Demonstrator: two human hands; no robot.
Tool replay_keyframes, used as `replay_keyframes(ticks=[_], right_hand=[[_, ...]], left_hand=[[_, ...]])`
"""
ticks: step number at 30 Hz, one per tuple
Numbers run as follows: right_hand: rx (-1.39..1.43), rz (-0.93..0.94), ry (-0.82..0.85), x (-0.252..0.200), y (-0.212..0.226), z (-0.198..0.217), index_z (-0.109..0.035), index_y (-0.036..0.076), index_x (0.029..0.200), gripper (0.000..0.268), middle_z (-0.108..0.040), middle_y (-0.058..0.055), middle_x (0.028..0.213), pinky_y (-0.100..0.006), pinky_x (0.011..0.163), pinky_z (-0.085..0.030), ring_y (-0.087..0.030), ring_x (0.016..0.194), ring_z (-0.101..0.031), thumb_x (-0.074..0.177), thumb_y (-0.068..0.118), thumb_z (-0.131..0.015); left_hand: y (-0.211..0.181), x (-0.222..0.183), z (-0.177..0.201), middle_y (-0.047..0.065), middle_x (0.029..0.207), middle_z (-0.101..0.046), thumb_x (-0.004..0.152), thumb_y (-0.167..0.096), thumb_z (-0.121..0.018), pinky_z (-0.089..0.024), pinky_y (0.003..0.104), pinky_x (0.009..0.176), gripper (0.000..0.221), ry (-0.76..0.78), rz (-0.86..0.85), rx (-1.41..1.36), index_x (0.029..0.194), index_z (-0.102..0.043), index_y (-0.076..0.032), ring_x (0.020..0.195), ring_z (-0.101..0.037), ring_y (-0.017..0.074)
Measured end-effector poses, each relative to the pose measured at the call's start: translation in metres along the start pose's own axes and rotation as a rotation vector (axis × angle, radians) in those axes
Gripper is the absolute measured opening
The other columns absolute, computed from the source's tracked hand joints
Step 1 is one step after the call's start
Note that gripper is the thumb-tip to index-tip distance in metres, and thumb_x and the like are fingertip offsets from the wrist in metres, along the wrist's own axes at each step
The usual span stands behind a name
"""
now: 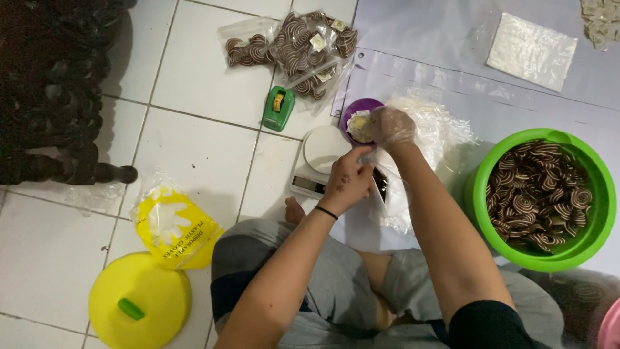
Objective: The person sits on the floor and packs spiral-shaped cookies into small plastic bags. They use a digital scale to weigh the cookies, place them into bags, and seal them. The person wears gloves and works with a green bowl of cookies, a scale, and plastic bags.
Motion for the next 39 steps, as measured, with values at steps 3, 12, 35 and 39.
replay_keyframes(ticks=[3, 12, 35, 39], right_hand=[[0.207, 0.03, -0.17, -0.001, -0.011, 0.011, -0.078, 0.024, 0.11, 0.028, -0.074, -0.016, 0.096, -0.052, 0.089, -0.058, -0.04, 0.101, -0.071, 0.095, 0.026, -0.055], [1.097, 0.084, -0.245, -0.111, -0.036, 0.101, -0.073, -0.006, 0.107, 0.02, -0.073, -0.022, 0.084, -0.03, 0.06, -0.06, -0.024, 0.074, -0.075, 0.093, 0.007, -0.072], [-0.011, 0.056, 0.086, -0.163, -0.031, 0.011, -0.079, 0.012, 0.101, 0.022, -0.078, -0.014, 0.088, -0.044, 0.079, -0.062, -0.032, 0.093, -0.077, 0.083, 0.022, -0.073], [-0.077, 0.094, 0.241, -0.168, 0.006, 0.024, -0.073, 0.006, 0.112, 0.03, -0.076, -0.02, 0.1, -0.05, 0.084, -0.061, -0.036, 0.103, -0.074, 0.084, 0.017, -0.067]], left_hand=[[0.01, 0.004, -0.002, 0.012, 0.059, -0.069, 0.097, -0.006, -0.046, -0.058, 0.027, 0.049, 0.047, 0.012, -0.015, -0.047, 0.14, -0.048, 0.012, 0.047, -0.066, 0.016], [0.023, 0.006, -0.004, 0.012, 0.055, -0.065, 0.099, -0.005, -0.046, -0.051, 0.024, 0.043, 0.033, -0.044, -0.001, -0.027, 0.126, -0.06, 0.009, 0.044, -0.063, 0.0161], [0.008, 0.006, -0.067, 0.006, 0.049, -0.066, 0.104, -0.021, -0.041, -0.056, 0.028, 0.049, 0.039, 0.181, 0.057, 0.466, 0.095, -0.072, 0.0, 0.044, -0.067, 0.0164], [0.024, 0.009, -0.057, 0.009, 0.052, -0.068, 0.102, -0.019, -0.039, -0.055, 0.029, 0.047, 0.043, 0.164, 0.104, 0.452, 0.088, -0.074, 0.001, 0.044, -0.067, 0.017]])
Point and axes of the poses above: each hand's wrist, its own x-axis towards the middle knuckle, its own z-axis out of the back of the hand, y = z × x, the point moved 10 cm from there along x, towards the middle knuckle
